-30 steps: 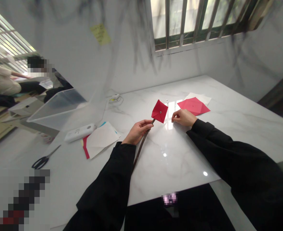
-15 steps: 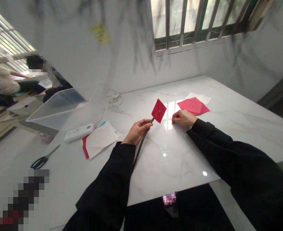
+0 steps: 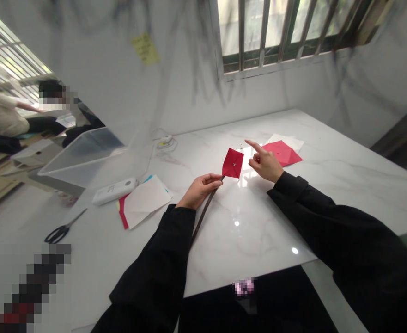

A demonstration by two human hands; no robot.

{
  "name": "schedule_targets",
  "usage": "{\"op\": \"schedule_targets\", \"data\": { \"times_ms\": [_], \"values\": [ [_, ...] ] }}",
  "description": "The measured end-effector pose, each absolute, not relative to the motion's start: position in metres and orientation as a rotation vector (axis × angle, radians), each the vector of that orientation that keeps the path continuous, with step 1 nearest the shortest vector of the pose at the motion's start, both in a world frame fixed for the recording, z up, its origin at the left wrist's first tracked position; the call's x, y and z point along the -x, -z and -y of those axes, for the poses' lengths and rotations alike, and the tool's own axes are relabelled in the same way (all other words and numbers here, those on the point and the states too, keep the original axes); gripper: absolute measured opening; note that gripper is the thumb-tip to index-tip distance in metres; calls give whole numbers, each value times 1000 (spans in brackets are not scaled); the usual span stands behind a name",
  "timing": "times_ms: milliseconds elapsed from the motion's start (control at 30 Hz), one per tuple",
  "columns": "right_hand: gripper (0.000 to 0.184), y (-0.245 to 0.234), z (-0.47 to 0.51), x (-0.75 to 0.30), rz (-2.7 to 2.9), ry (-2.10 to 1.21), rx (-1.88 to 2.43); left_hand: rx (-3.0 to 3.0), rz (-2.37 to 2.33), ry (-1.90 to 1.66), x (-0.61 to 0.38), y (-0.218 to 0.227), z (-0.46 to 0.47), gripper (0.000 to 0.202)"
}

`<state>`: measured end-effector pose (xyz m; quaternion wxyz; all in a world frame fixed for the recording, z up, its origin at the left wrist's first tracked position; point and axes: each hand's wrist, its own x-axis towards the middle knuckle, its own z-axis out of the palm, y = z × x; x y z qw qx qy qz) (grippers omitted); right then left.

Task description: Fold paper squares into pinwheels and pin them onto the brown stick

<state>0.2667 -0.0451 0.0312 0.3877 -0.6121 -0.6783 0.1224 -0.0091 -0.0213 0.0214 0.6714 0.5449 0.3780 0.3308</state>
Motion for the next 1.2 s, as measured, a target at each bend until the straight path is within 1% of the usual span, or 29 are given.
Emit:
{"op": "schedule_targets", "data": {
  "times_ms": [67, 100, 200, 233, 267, 367, 533, 667, 700, 800, 833, 933, 1100, 1133, 1200],
  "values": [
    [75, -33, 45, -268, 1740, -273, 1570, -1236, -844, -719, 10, -21, 21, 38],
    [68, -32, 44, -270, 1766, -273, 1596, -1233, -841, -714, 10, -20, 21, 39],
    [37, -27, 38, -277, 1908, -362, 1797, -1210, -842, -738, 11, -19, 20, 40],
    [31, -25, 36, -279, 1948, -409, 1871, -1203, -844, -751, 11, -19, 19, 40],
    [29, -24, 35, -281, 1972, -449, 1926, -1197, -846, -763, 10, -18, 19, 39],
    [28, -21, 33, -283, 1954, -464, 1952, -1191, -845, -780, 10, -18, 19, 39],
    [28, -21, 35, -278, 1869, -385, 1872, -1198, -847, -772, 10, -21, 21, 38],
    [51, -21, 38, -271, 1790, -389, 1768, -1198, -851, -772, 10, -23, 21, 36],
    [50, -22, 39, -271, 1790, -398, 1746, -1193, -849, -772, 9, -23, 21, 37],
    [31, -24, 39, -270, 1897, -534, 1770, -1185, -844, -779, 9, -22, 21, 37],
    [28, -25, 39, -271, 1937, -592, 1803, -1183, -844, -786, 9, -22, 21, 38],
    [27, -26, 37, -273, 1957, -645, 1868, -1175, -848, -800, 9, -21, 20, 39],
    [26, -23, 36, -274, 1859, -518, 1839, -1180, -852, -791, 9, -21, 20, 38],
    [30, -22, 37, -274, 1837, -486, 1817, -1182, -851, -789, 9, -21, 20, 38],
    [50, -23, 39, -272, 1801, -439, 1744, -1190, -848, -786, 9, -20, 19, 37]
  ]
}}
